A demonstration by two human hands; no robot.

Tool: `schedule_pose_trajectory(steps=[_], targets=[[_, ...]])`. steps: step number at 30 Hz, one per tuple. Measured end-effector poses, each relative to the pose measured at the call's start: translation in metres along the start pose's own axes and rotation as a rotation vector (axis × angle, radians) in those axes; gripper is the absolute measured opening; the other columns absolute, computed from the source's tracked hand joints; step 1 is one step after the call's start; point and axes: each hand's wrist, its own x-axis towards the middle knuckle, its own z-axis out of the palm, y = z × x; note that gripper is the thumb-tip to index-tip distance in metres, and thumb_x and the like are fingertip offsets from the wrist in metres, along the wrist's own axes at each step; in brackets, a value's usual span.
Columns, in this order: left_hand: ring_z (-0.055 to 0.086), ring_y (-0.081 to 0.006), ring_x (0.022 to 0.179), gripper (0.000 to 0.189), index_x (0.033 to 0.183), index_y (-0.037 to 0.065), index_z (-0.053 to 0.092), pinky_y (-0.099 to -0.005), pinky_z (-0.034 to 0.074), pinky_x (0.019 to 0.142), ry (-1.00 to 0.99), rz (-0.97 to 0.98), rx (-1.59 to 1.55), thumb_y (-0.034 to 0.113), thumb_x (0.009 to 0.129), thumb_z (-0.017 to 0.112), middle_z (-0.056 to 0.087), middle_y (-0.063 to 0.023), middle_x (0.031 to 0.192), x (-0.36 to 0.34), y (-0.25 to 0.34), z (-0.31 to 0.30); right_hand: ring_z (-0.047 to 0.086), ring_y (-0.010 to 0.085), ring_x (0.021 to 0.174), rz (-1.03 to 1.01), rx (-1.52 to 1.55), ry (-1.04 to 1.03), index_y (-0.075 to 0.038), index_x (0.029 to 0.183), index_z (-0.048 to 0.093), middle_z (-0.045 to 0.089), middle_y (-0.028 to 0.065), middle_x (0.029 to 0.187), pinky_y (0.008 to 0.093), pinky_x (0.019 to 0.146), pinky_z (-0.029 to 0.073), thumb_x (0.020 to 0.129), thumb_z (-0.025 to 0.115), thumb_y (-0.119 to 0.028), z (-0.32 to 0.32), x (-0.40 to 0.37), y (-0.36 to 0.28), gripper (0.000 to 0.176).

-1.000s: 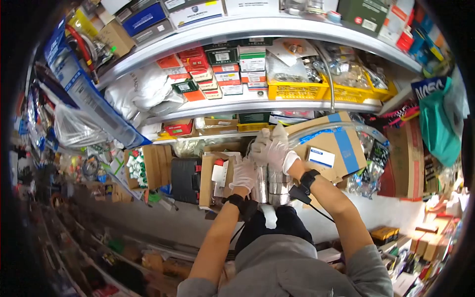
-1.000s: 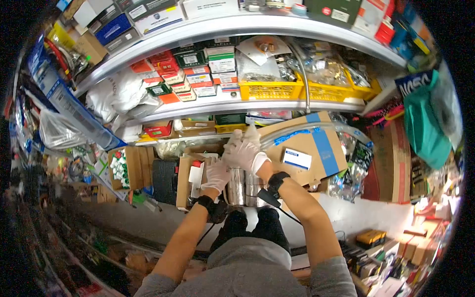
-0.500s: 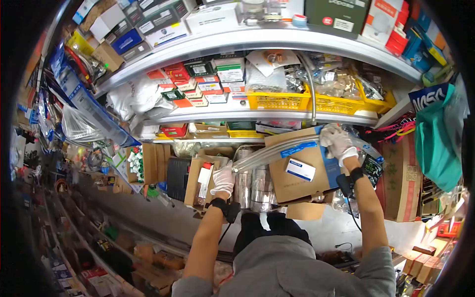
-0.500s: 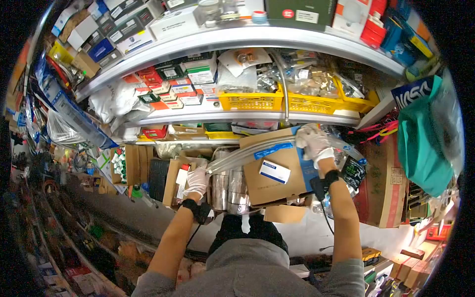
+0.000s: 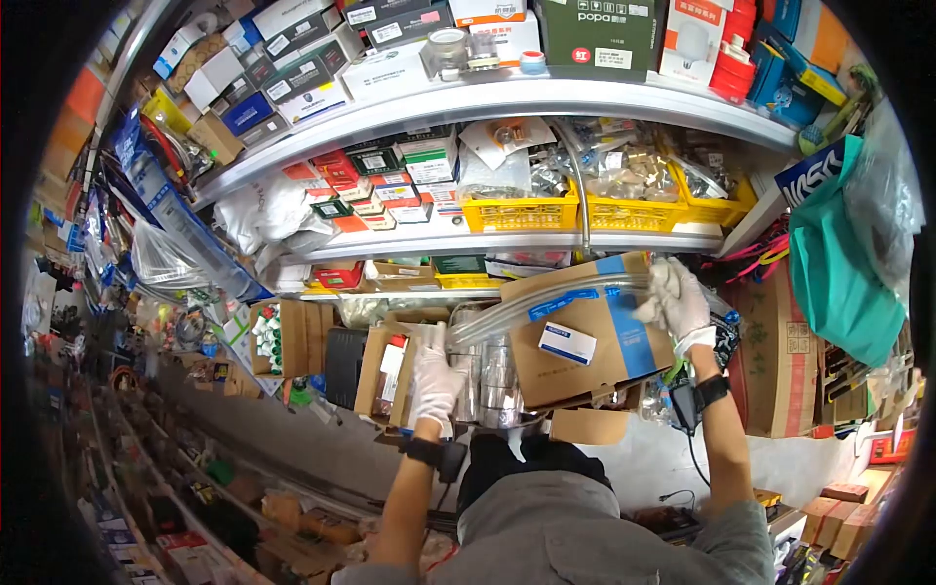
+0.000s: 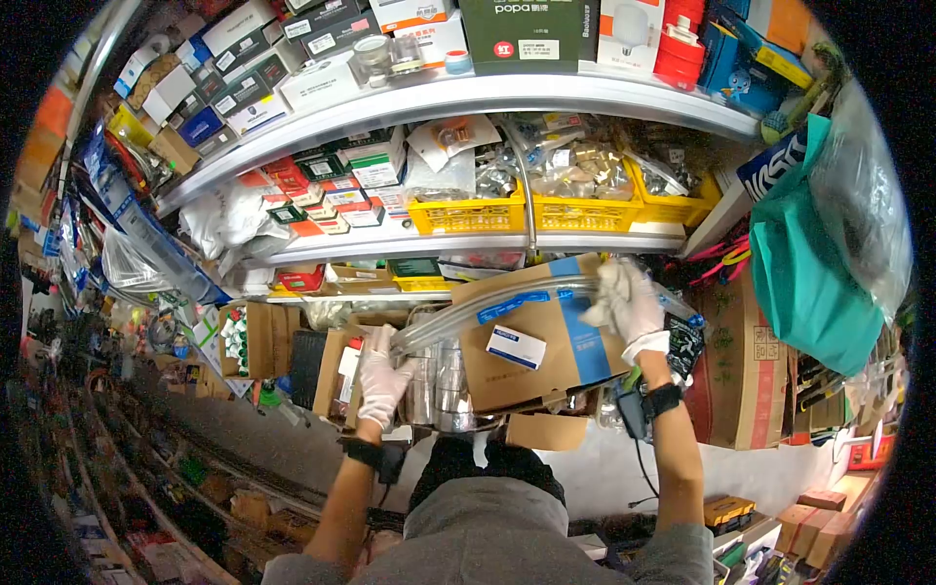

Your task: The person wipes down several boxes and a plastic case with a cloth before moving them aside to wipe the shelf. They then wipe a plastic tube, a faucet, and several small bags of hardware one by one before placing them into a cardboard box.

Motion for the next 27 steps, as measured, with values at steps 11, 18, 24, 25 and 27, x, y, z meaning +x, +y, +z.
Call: schedule_pose_trajectory(steps=[11,18,24,25,27], targets=[[0.049,-0.0174,0.122,0.050,0.147,0.004,0.034,-0.0305,0.046,0.099,-0.245,-0.036,-1.173,0.016,0.101,0.049,0.048,-0.0089,0.137,-0.061,0.098,0.023,0.047,0.0381,0.127,-0.302,0.494,-0.530,-0.003,0.140,0.046,0.049,0.0232,0.139,0.0428,0.104,0.041,0.095,0.053,-0.044,-0.005,-0.049,-0.213,0.062],[0.052,-0.0238,0.121,0.048,0.143,-0.003,0.038,-0.0324,0.041,0.103,-0.364,0.062,-0.852,0.010,0.098,0.050,0.050,-0.0143,0.135,-0.057,0.066,-0.011,0.038,0.0401,0.135,-0.106,0.408,-0.655,-0.002,0.150,0.027,0.033,0.0214,0.151,0.0421,0.111,0.036,0.083,0.070,-0.046,0.012,-0.101,-0.226,0.091],[0.049,-0.0211,0.125,0.049,0.145,0.002,0.039,-0.0296,0.042,0.103,-0.905,-0.354,-1.299,0.025,0.102,0.049,0.050,-0.0127,0.137,-0.039,0.106,-0.024,0.053,0.0264,0.122,0.460,0.980,-0.470,-0.006,0.152,0.026,0.049,0.0181,0.138,0.0367,0.100,0.047,0.082,0.078,-0.020,0.007,-0.147,-0.212,0.088],[0.049,-0.0203,0.125,0.051,0.144,0.003,0.040,-0.0286,0.043,0.102,-1.029,-0.510,-1.298,0.030,0.102,0.049,0.050,-0.0129,0.138,-0.031,0.124,-0.038,0.057,0.0251,0.118,0.576,1.110,-0.397,-0.007,0.151,0.028,0.052,0.0175,0.135,0.0360,0.096,0.051,0.083,0.077,-0.016,0.002,-0.149,-0.212,0.084],[0.052,-0.0198,0.121,0.055,0.141,0.002,0.044,-0.0297,0.044,0.100,-1.082,-0.249,-1.428,0.036,0.099,0.055,0.051,-0.0120,0.136,-0.048,0.109,0.020,0.060,0.0289,0.115,0.784,1.503,-0.206,-0.005,0.145,0.038,0.053,0.0178,0.134,0.0367,0.093,0.055,0.089,0.067,-0.008,0.038,-0.181,-0.159,0.063]])
